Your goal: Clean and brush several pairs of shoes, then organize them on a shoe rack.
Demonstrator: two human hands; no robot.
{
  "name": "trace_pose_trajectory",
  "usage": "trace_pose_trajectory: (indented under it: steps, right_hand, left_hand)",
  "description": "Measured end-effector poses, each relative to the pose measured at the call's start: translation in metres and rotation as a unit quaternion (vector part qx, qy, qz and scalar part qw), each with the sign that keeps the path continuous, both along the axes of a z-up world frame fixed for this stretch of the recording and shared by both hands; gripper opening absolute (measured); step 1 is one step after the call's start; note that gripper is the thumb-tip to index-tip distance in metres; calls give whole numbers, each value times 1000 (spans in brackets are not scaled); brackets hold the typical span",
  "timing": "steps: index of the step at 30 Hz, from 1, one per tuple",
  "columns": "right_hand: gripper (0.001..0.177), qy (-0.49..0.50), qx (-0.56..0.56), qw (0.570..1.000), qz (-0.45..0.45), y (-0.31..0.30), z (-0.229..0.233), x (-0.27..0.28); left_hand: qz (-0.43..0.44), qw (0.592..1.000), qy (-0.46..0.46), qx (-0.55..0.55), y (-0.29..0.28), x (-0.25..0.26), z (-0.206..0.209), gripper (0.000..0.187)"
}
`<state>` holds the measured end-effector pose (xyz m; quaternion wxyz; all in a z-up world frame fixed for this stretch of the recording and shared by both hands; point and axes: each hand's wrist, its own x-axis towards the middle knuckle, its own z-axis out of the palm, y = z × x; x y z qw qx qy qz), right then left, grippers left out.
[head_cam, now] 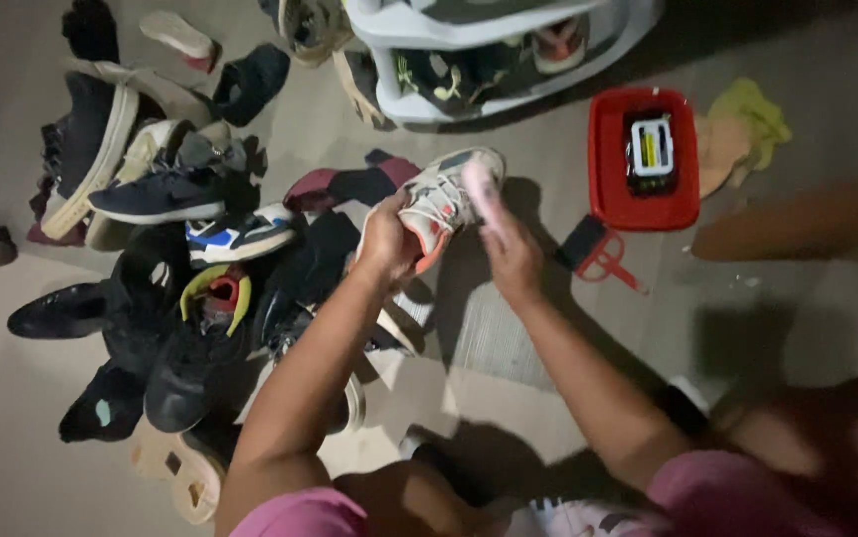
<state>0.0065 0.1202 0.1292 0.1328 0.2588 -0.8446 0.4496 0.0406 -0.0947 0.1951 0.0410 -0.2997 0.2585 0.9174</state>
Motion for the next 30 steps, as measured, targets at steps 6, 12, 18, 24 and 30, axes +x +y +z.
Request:
trace_pose_trajectory:
  steps: [6,12,18,24,30]
  right_hand:
    - [51,-310,-77,940,-123,-1,10,-21]
    - [54,-164,-63,984,-9,-15,-28,17]
    - [48,-199,-109,972,62,7,-34,-1]
    - [27,-120,-130,984,25,-35,-24,-35]
    - [43,-124,180,966,136,-8,-30,5]
  left_hand:
    - [-12,998,-46,36,-21,-1,-60,54]
    - [28,997,23,68,-6,-12,-58,50]
    - [67,986,54,146,-35,-12,-102,51]
    - [91,979,115,140,-25,-32,-86,51]
    - [104,969,162,153,-41,-30,-58,50]
